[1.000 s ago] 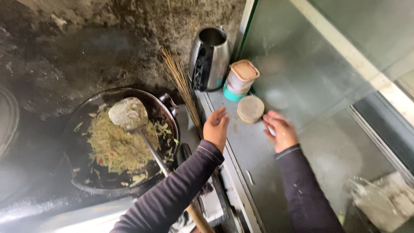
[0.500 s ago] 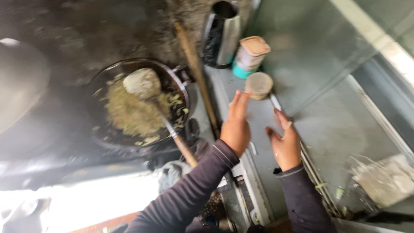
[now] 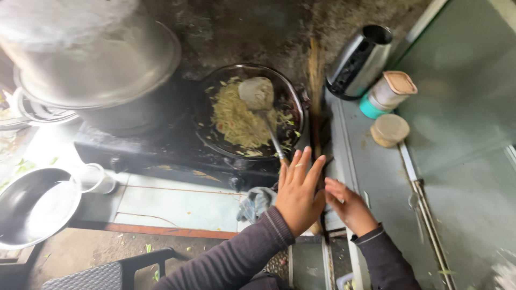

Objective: The person prepares a stir-fry dish in a wok on a gas stove. They handle a basket of red chilies, add ingredients from various containers, and stir the mixture with a spatula. The person also adjusts the stove knob and moves containers on the counter.

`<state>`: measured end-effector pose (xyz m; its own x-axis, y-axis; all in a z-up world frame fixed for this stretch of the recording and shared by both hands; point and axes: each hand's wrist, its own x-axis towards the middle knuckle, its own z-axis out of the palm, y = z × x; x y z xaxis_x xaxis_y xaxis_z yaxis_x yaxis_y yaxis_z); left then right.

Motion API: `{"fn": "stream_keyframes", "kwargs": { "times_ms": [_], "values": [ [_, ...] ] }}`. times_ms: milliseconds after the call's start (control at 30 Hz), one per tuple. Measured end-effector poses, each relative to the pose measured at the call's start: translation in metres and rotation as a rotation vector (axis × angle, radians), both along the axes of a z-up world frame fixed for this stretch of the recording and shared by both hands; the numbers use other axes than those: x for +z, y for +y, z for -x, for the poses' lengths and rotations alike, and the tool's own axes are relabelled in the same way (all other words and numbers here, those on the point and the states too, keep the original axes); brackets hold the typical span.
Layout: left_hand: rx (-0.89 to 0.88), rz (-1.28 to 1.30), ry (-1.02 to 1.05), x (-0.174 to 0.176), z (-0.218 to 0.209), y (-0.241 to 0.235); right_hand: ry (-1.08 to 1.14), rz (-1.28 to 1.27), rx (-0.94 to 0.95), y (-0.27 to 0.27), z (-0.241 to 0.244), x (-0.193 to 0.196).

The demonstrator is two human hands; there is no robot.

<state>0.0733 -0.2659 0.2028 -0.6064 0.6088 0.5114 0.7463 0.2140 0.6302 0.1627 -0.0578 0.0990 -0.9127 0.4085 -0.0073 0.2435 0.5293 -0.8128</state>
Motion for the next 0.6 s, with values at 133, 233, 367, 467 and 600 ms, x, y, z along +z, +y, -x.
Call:
{"fn": "stream_keyframes", "kwargs": {
  "times_ms": [133, 233, 367, 467, 600],
  "values": [
    [0.069, -0.010, 0.056, -0.018, 0.034, -0.062, -0.304, 0.088, 0.043, -0.023, 0.035, -0.031],
    [0.180, 0.018, 0.042, -0.035, 0.060, -0.109, -0.286, 0.371, -0.047, -0.048, 0.055, -0.028],
    [0.262, 0.027, 0.009, -0.059, 0.087, -0.163, 0.201, -0.531, -0.104, -0.086, 0.043, 0.013],
    [0.277, 0.046, -0.023, -0.071, 0.098, -0.181, 0.081, -0.423, -0.133, -0.116, 0.039, 0.023],
    [0.219, 0.053, -0.053, -0.079, 0.107, -0.190, -0.182, -0.174, -0.017, -0.155, 0.058, -0.057]
  ]
}}
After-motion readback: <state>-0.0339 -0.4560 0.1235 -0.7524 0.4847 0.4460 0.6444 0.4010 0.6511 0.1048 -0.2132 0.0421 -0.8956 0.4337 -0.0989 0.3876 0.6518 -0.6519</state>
